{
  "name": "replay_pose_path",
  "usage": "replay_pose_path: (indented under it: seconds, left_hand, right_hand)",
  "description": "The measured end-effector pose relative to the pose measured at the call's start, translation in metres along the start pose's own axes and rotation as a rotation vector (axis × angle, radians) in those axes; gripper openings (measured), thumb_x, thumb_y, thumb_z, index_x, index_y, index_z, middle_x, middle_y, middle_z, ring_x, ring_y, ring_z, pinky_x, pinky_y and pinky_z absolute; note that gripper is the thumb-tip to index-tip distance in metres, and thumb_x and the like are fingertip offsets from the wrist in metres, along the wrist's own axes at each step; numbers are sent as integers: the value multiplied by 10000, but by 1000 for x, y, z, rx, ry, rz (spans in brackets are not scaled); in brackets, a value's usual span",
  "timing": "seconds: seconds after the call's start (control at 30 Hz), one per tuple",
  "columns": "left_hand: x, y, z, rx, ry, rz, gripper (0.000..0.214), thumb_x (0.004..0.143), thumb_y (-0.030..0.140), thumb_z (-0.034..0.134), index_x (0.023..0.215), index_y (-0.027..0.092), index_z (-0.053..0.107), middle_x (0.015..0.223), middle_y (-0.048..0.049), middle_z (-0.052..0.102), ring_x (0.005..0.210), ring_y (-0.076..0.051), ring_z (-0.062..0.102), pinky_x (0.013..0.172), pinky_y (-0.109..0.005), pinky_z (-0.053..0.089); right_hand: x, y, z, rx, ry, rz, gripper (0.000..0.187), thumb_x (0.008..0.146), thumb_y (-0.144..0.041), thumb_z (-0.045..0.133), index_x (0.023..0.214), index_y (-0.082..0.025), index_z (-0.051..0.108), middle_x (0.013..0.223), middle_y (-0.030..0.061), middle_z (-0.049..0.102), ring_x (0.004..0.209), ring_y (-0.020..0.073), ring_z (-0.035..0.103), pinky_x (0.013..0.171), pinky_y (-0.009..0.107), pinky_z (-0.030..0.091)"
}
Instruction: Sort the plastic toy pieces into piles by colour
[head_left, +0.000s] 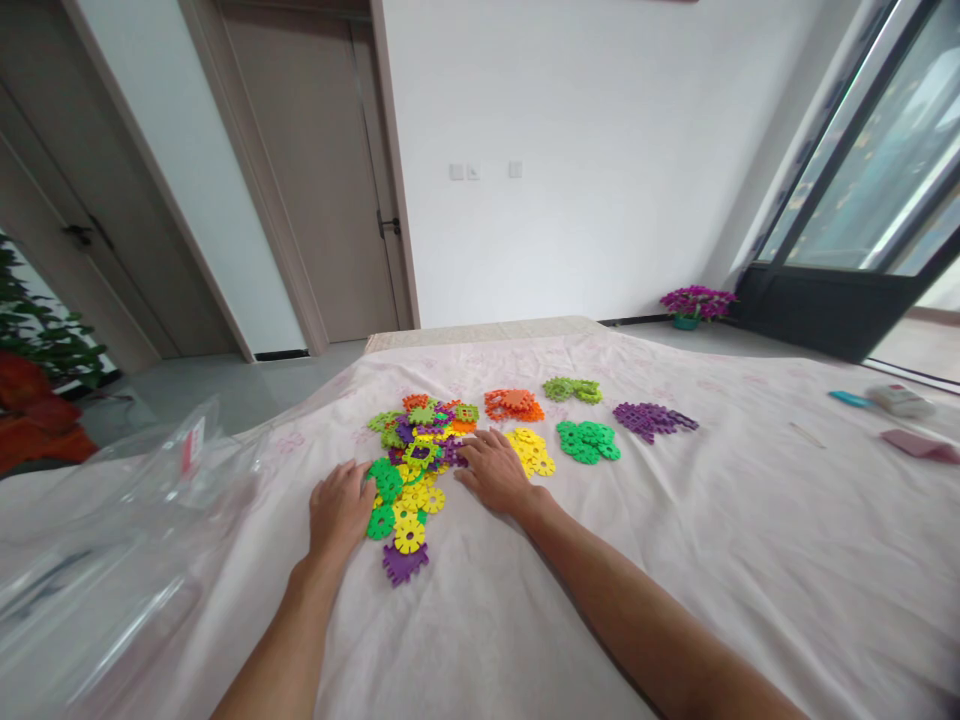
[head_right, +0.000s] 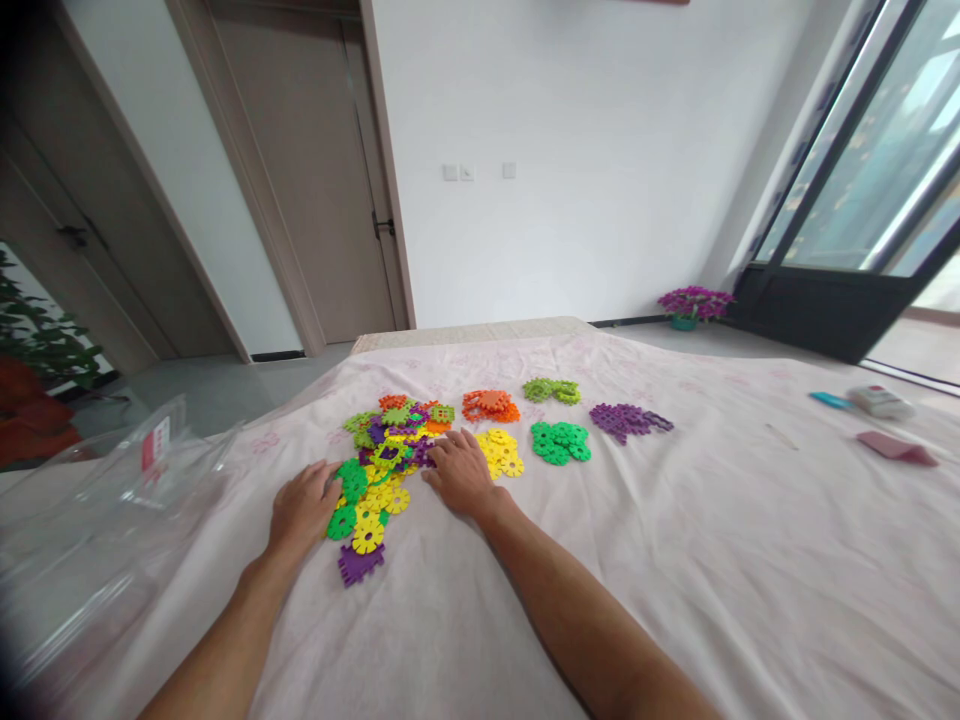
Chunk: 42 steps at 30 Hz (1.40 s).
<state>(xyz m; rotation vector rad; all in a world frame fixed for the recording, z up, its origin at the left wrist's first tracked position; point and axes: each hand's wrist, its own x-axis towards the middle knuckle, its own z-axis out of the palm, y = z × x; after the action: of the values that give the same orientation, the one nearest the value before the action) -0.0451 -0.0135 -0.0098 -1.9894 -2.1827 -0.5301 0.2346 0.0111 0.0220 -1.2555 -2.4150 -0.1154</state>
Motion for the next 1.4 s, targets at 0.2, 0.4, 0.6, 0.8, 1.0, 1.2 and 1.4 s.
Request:
replay_pose_path:
  seconds: [0.2, 0.4, 0.6, 0.8, 1.0, 1.2, 1.4]
  left_hand:
    - [0, 0, -1, -7, -15, -5, 387, 933, 311, 387, 1244, 241, 605, 1341, -77, 577, 1243, -214, 500, 1041, -365, 345]
    - [-2, 2, -3, 3, -10, 3, 398, 936, 318, 367, 1246, 233, 601, 1339, -80, 578, 1252, -212, 498, 1036, -361, 352]
    - [-1, 2, -5, -10, -31, -1, 409, 940, 323, 355, 1259, 230, 594, 1359, -86, 565, 1265, -215, 491, 1053, -369, 345]
    - [-1, 2, -5, -16, -48, -6, 421, 938, 329, 348, 1261, 213, 592, 1375, -99, 553, 1287, -233, 474, 1062, -394, 341]
    - [-1, 2, -4, -38, -51, -12, 421, 943, 338, 344, 1267, 221, 585, 1379, -97, 548, 1293, -234, 465, 1063, -399, 339]
    - [-2, 3, -3, -37, -24, -5, 403, 939, 326, 361, 1252, 224, 593, 1358, -91, 570, 1280, -227, 478, 1057, -390, 346]
    - [-1, 2, -2, -20, -29, 0, 406, 943, 333, 348, 1245, 225, 596, 1352, -87, 573, 1275, -221, 486, 1054, -377, 350]
  right_hand:
    - [-2, -3, -5, -59, 19, -18, 298, 905, -466, 571, 906, -175, 632, 897, 78, 646, 918, 217, 512, 893, 348, 334]
    - [-1, 11, -5, -55, 82, 33, 343, 1011, -350, 389, 843, -189, 640, 794, 57, 649, 801, 179, 541, 794, 301, 342]
    - [-2, 59, -15, 179, 451, 353, 407, 1005, -411, 346, 811, -193, 629, 824, 54, 617, 782, 166, 557, 715, 265, 386]
    - [-10, 107, -17, 717, 680, 681, 352, 899, -480, 473, 890, -177, 652, 706, 13, 627, 609, 156, 605, 575, 267, 508]
    - [-19, 143, -32, 1210, 1126, 941, 231, 815, -379, 624, 868, -155, 603, 617, -29, 613, 566, 135, 659, 555, 252, 596]
    - [-33, 171, -57, 1434, 1440, 1063, 150, 821, -112, 548, 964, -154, 528, 753, -15, 627, 709, 102, 696, 680, 223, 623]
    - [-22, 145, -48, 1449, 1155, 963, 217, 713, -118, 633, 928, -124, 607, 747, 30, 682, 573, 107, 649, 526, 208, 577]
